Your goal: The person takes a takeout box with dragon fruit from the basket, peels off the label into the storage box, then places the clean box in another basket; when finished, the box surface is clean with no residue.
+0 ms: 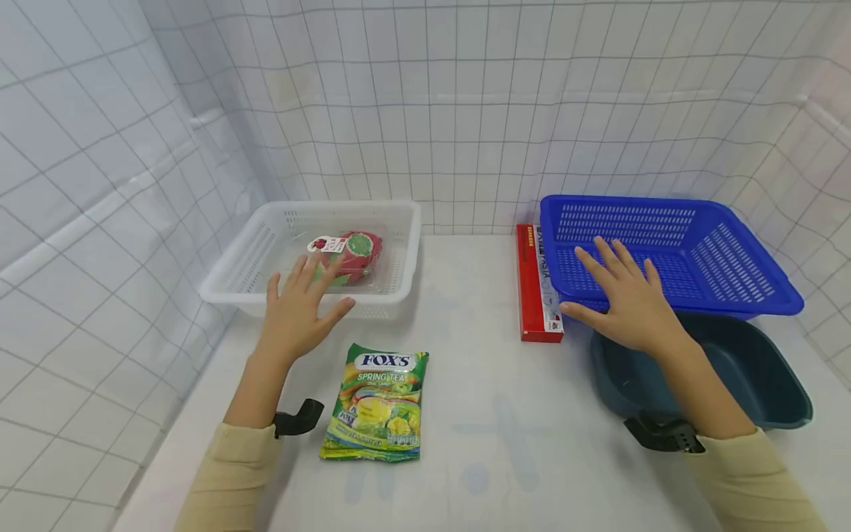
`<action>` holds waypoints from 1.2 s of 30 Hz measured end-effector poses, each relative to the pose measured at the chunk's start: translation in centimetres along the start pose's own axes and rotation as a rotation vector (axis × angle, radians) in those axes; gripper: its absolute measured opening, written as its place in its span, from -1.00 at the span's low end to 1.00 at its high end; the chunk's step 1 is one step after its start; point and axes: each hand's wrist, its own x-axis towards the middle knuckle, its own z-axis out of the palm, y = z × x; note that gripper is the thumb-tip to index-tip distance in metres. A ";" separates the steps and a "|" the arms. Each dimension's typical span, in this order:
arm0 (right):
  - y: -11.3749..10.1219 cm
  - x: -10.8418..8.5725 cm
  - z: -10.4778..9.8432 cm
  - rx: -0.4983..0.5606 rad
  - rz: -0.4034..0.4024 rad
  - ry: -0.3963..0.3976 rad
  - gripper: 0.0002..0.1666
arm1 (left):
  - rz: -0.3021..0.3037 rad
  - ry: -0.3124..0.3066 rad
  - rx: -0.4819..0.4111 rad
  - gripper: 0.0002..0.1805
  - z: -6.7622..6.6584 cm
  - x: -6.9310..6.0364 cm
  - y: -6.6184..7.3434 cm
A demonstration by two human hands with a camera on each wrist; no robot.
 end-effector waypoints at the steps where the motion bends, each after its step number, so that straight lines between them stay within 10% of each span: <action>1: -0.3 0.0 0.0 0.009 -0.007 0.012 0.06 | 0.001 0.042 -0.015 -0.20 0.2 -0.3 -0.1; 8: -3.1 0.8 0.5 0.093 -0.078 0.080 -0.02 | -0.021 0.441 -0.150 -0.39 1.7 -1.9 -0.3; 12: -4.8 1.5 1.0 0.166 -0.105 0.089 -0.09 | -0.102 0.562 -0.230 -0.52 2.4 -2.3 -0.2; 22: -8.3 3.4 2.8 0.289 -0.129 0.067 -0.16 | -0.476 0.474 -0.475 -0.46 2.8 -2.3 0.6; 28: -10.2 4.9 3.8 0.329 -0.170 0.039 -0.17 | -0.562 0.362 -0.640 -0.53 3.0 -2.2 0.8; 36: -12.6 7.0 4.8 0.410 -0.183 -0.011 -0.22 | -0.655 0.472 -1.267 -0.59 3.5 -1.5 1.7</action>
